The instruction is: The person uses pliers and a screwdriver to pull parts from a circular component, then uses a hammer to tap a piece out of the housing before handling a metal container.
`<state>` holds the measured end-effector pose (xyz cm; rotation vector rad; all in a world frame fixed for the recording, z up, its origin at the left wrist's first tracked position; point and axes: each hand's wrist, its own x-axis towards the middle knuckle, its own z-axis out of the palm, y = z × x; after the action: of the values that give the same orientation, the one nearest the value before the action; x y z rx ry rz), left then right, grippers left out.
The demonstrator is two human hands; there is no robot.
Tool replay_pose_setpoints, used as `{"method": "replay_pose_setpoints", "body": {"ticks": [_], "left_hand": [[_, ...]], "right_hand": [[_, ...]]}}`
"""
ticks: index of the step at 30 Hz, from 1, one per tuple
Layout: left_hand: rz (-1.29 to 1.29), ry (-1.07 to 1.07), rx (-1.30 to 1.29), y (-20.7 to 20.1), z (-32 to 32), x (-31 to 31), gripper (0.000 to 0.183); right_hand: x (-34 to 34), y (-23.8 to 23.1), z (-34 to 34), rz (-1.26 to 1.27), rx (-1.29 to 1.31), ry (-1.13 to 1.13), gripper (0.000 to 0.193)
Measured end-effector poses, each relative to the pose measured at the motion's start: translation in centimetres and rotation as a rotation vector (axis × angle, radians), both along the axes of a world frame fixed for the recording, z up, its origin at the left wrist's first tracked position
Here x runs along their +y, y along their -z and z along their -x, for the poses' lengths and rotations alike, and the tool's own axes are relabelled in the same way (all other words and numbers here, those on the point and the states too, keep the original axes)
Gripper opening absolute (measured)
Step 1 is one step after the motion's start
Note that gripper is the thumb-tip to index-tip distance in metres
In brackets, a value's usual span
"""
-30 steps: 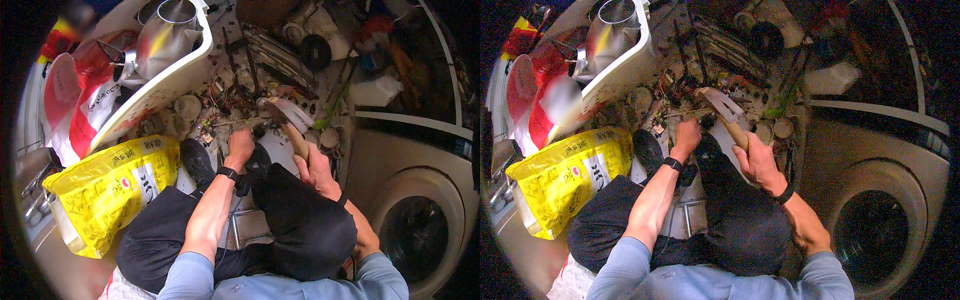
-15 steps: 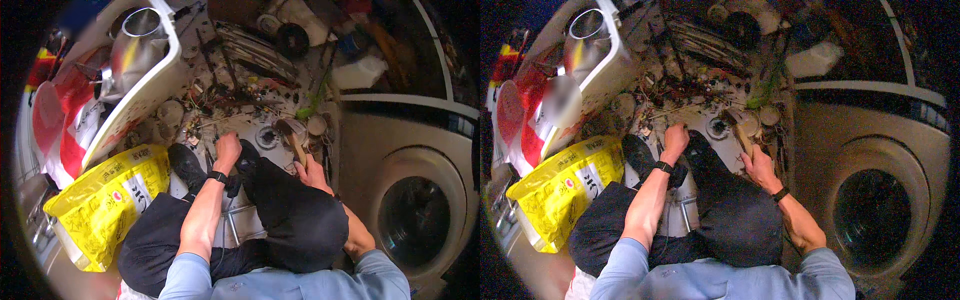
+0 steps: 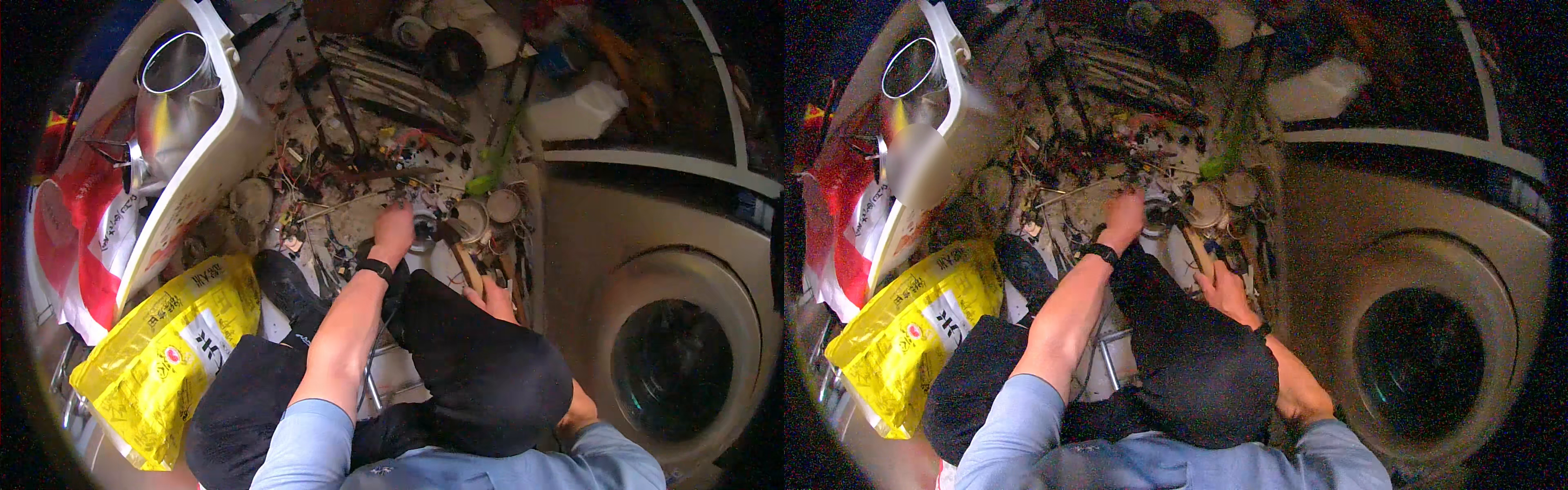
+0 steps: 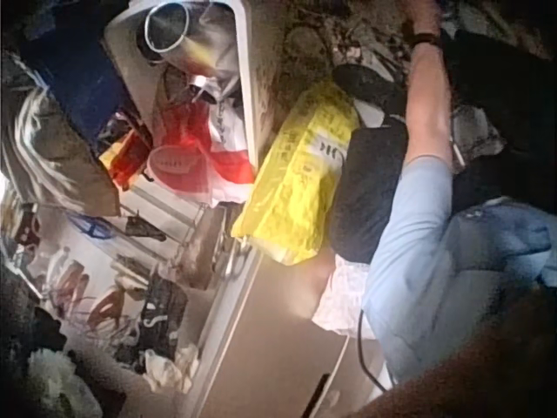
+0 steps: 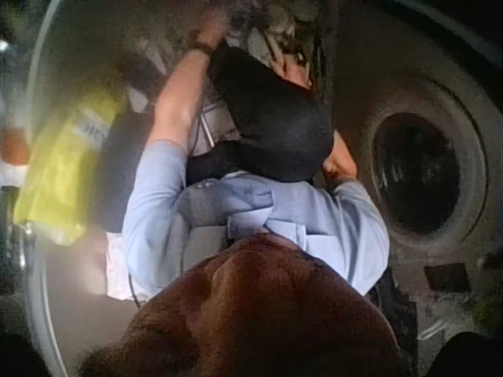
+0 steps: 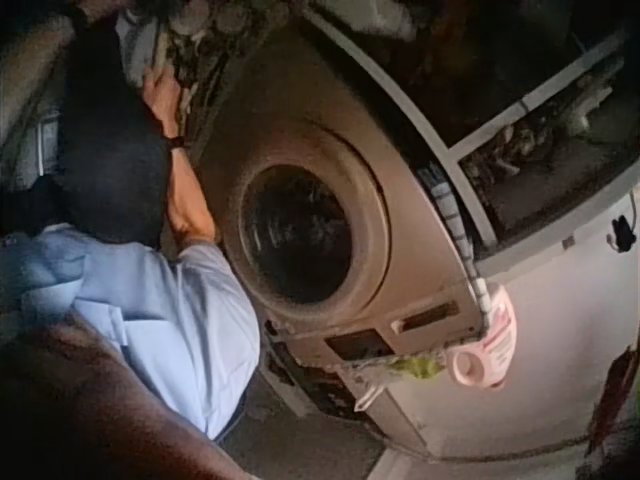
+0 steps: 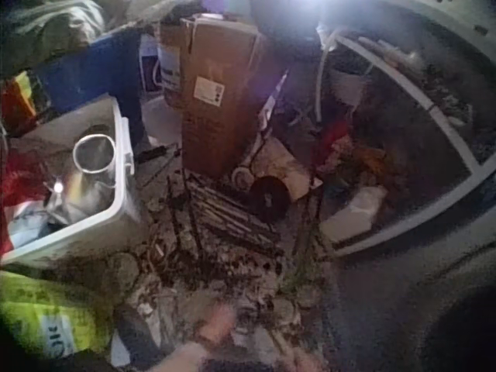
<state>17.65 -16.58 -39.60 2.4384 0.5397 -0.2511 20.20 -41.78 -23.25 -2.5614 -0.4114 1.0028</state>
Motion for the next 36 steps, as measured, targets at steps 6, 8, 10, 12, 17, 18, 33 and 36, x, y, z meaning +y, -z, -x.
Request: {"method": "replay_pose_setpoints", "body": {"ticks": [6,8,10,12,17,18,33,36], "left_hand": [[0.22,-0.165,0.118,0.3,0.4,2.6,0.036],[0.179,-0.333,0.022,-0.6,2.3,3.9,0.035],[0.149,-0.494,-0.088,-2.3,3.1,4.9,0.035],[0.254,-0.635,-0.174,-3.8,4.2,6.2,0.033],[0.138,-0.603,0.032,-2.5,7.5,7.4,0.033],[0.082,-0.567,0.013,-2.4,7.8,7.3,0.028],[0.066,-0.688,-0.065,-0.9,9.0,6.7,0.02],[0.116,-0.756,-0.13,-1.7,8.5,6.5,0.022]], "right_hand": [[1.3,0.1,-0.2,-0.143,-0.021,-0.019,0.036],[2.1,-0.1,-0.8,-0.148,0.027,-0.025,0.034],[3.1,-1.0,-1.7,-0.126,0.021,-0.036,0.031],[4.1,-0.6,-2.3,-0.192,-0.048,-0.109,0.033],[8.8,1.5,-3.1,-0.192,-0.046,-0.258,0.034],[9.8,1.4,-3.3,-0.222,-0.032,-0.297,0.034],[11.8,2.3,-2.6,-0.165,-0.018,-0.476,0.033],[13.1,-1.8,-3.4,-0.246,-0.029,-0.412,0.033]]}}
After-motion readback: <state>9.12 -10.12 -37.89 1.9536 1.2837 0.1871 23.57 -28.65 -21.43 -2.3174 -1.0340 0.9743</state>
